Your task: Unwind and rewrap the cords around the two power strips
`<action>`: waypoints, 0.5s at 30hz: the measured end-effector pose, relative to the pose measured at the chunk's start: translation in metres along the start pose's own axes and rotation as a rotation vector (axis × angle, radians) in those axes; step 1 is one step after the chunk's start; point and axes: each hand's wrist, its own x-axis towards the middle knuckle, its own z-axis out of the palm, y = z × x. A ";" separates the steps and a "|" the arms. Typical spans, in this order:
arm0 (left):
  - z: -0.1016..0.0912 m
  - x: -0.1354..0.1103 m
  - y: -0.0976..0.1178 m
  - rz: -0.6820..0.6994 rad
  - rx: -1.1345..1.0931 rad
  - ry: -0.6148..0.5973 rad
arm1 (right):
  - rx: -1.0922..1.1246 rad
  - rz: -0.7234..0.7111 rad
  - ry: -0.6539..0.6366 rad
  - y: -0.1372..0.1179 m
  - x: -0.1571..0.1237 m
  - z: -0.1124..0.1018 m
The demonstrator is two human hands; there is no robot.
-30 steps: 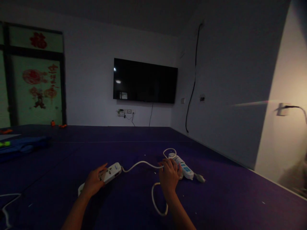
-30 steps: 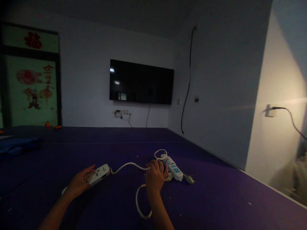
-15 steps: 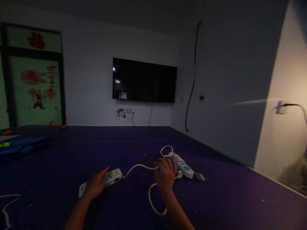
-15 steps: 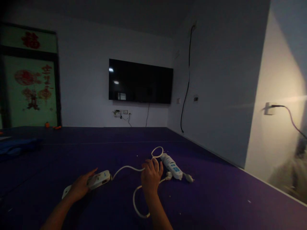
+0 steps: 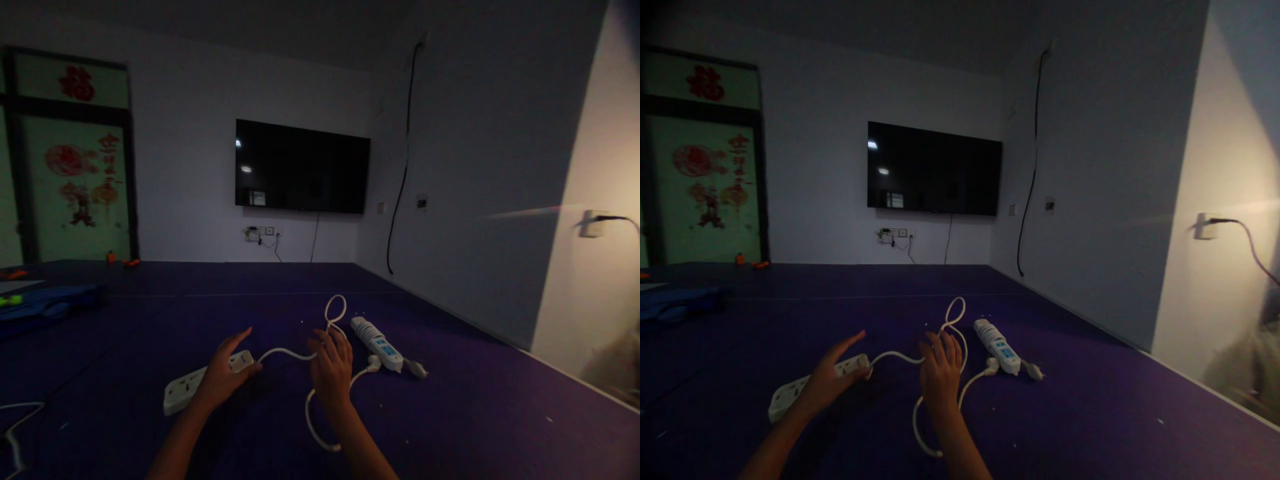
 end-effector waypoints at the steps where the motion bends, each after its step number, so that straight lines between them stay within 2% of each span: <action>1: 0.006 0.000 0.008 0.024 -0.047 -0.015 | 0.021 -0.025 -0.001 -0.002 -0.001 0.000; 3: 0.018 0.001 0.025 0.033 -0.172 -0.048 | 0.070 -0.085 0.005 -0.008 -0.003 0.001; 6: 0.036 0.009 0.050 -0.037 -0.315 -0.129 | 0.144 -0.193 0.064 -0.017 -0.002 0.000; 8: 0.046 0.018 0.066 -0.105 -0.377 -0.211 | 0.198 -0.259 0.098 -0.025 0.000 -0.001; 10: 0.055 0.028 0.080 -0.234 -0.425 -0.262 | 0.243 -0.312 0.099 -0.034 0.002 -0.004; 13: 0.065 0.042 0.091 -0.440 -0.555 -0.180 | 0.268 -0.381 0.043 -0.043 0.005 -0.010; 15: 0.068 0.049 0.092 -0.499 -0.656 -0.111 | 0.291 -0.418 -0.012 -0.046 0.006 -0.014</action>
